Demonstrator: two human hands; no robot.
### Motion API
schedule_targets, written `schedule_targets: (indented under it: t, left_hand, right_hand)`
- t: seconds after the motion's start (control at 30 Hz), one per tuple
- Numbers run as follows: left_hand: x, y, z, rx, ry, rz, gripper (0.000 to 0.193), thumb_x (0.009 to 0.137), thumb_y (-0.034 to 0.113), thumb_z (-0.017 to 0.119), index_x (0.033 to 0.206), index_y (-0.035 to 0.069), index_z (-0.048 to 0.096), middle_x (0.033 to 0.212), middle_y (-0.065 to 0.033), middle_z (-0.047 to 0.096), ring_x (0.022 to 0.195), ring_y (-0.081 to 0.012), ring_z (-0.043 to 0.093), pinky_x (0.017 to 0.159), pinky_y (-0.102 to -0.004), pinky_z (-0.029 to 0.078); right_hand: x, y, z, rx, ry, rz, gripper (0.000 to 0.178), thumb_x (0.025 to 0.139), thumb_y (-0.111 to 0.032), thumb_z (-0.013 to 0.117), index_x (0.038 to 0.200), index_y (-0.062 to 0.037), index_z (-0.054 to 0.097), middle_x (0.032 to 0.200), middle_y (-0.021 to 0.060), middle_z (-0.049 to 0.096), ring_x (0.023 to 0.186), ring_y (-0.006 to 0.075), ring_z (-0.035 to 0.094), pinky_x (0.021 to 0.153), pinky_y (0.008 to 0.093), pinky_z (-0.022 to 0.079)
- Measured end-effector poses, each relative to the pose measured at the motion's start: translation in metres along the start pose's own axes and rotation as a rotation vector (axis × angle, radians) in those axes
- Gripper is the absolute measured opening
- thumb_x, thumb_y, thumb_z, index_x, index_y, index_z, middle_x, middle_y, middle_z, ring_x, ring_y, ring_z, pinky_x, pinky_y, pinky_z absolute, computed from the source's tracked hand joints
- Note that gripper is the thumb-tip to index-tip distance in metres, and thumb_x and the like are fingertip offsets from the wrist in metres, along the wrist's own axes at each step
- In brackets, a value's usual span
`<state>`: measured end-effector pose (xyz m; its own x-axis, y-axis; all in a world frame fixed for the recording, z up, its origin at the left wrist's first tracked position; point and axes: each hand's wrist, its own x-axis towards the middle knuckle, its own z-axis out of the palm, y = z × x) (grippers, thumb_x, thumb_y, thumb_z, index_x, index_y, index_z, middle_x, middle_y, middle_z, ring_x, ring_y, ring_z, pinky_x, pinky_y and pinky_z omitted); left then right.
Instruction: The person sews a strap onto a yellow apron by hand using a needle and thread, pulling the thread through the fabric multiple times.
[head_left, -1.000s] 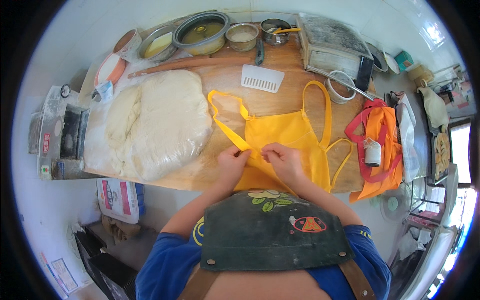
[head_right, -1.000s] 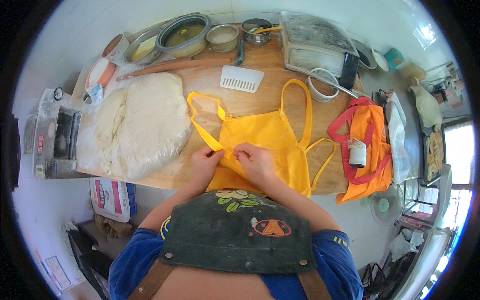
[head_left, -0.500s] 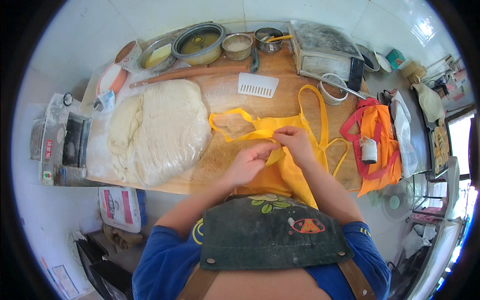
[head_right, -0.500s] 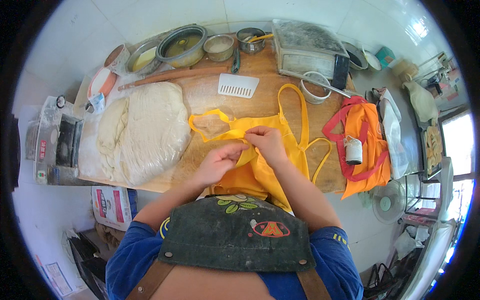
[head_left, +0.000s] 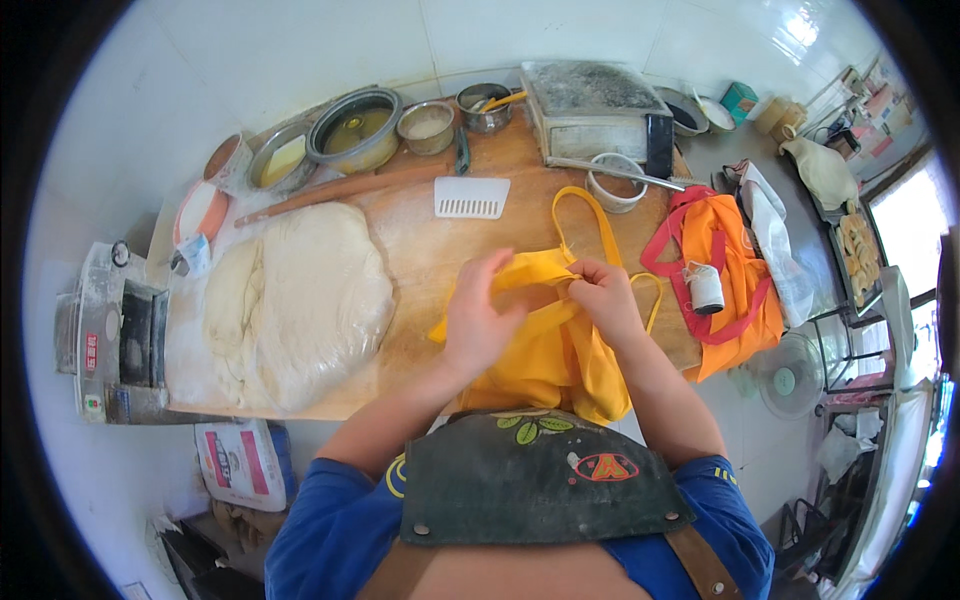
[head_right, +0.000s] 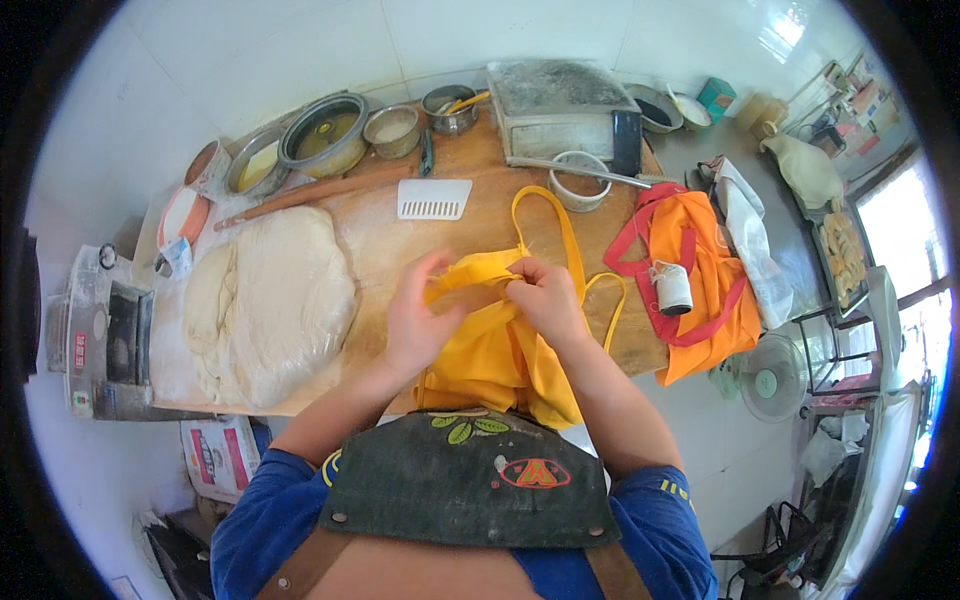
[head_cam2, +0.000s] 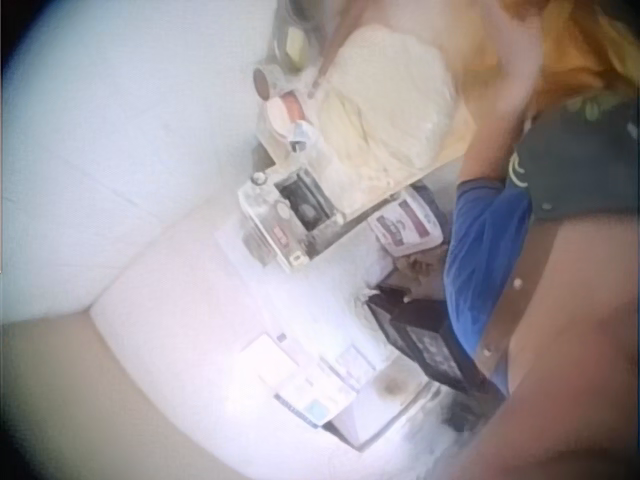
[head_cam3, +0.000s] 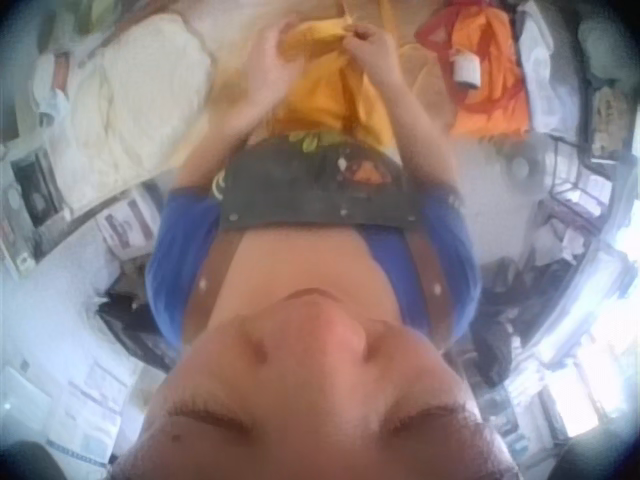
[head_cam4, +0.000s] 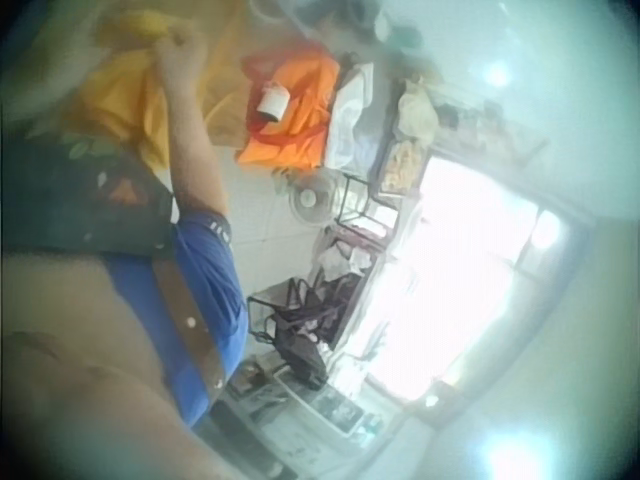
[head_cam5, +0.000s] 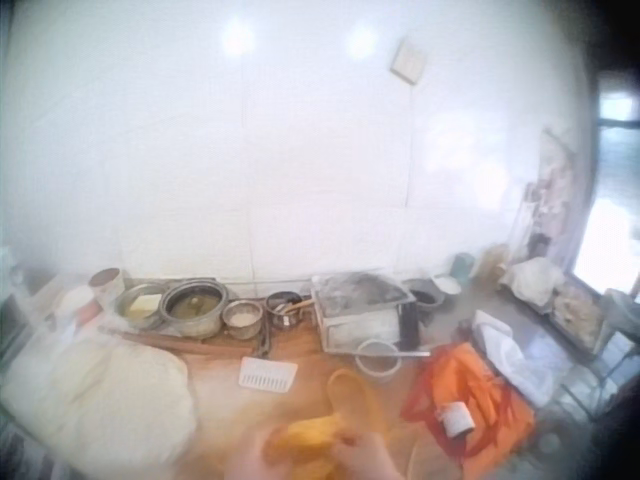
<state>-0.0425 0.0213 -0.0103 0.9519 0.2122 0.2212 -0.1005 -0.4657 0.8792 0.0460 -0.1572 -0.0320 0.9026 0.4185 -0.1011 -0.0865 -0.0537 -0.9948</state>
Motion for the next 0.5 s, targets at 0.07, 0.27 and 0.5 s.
schedule_targets:
  t: [0.07, 0.27, 0.5]
  left_hand:
    - [0.021, 0.023, 0.005, 0.207, 0.05, 0.33, 0.051, 0.079, 0.003, 0.064, 0.126, 0.004, 0.046, 0.114, -0.0143, 0.062, 0.105, -0.0274, 0.061, 0.091, -0.0347, 0.047]
    - [0.056, 0.038, 0.016, 0.031, -0.239, 0.309, 0.037, 0.081, 0.007, 0.067, 0.117, 0.003, 0.058, 0.094, -0.0116, 0.068, 0.09, -0.0222, 0.067, 0.076, -0.0299, 0.05]
    - [0.054, 0.054, 0.033, -0.048, -0.45, 0.213, 0.018, 0.084, 0.011, 0.068, 0.099, 0.001, 0.07, 0.084, -0.0092, 0.069, 0.074, -0.0129, 0.063, 0.065, -0.0278, 0.048]
  right_hand:
    - [-0.006, -0.028, -0.004, -0.007, -0.072, 0.106, 0.02, 0.074, -0.004, 0.059, 0.093, 0.0017, 0.065, 0.071, -0.0007, 0.058, 0.063, 0.0052, 0.051, 0.054, 0.0214, 0.039]
    - [-0.019, -0.057, -0.036, -0.07, 0.009, -0.047, 0.021, 0.074, 0.002, 0.055, 0.092, 0.0016, 0.065, 0.074, -0.0007, 0.06, 0.062, 0.0049, 0.05, 0.055, 0.0205, 0.038]
    - [-0.042, -0.033, -0.049, 0.268, 0.099, -0.028, 0.021, 0.074, 0.002, 0.06, 0.094, 0.0015, 0.067, 0.078, 0.0014, 0.063, 0.068, 0.006, 0.055, 0.059, 0.0202, 0.041]
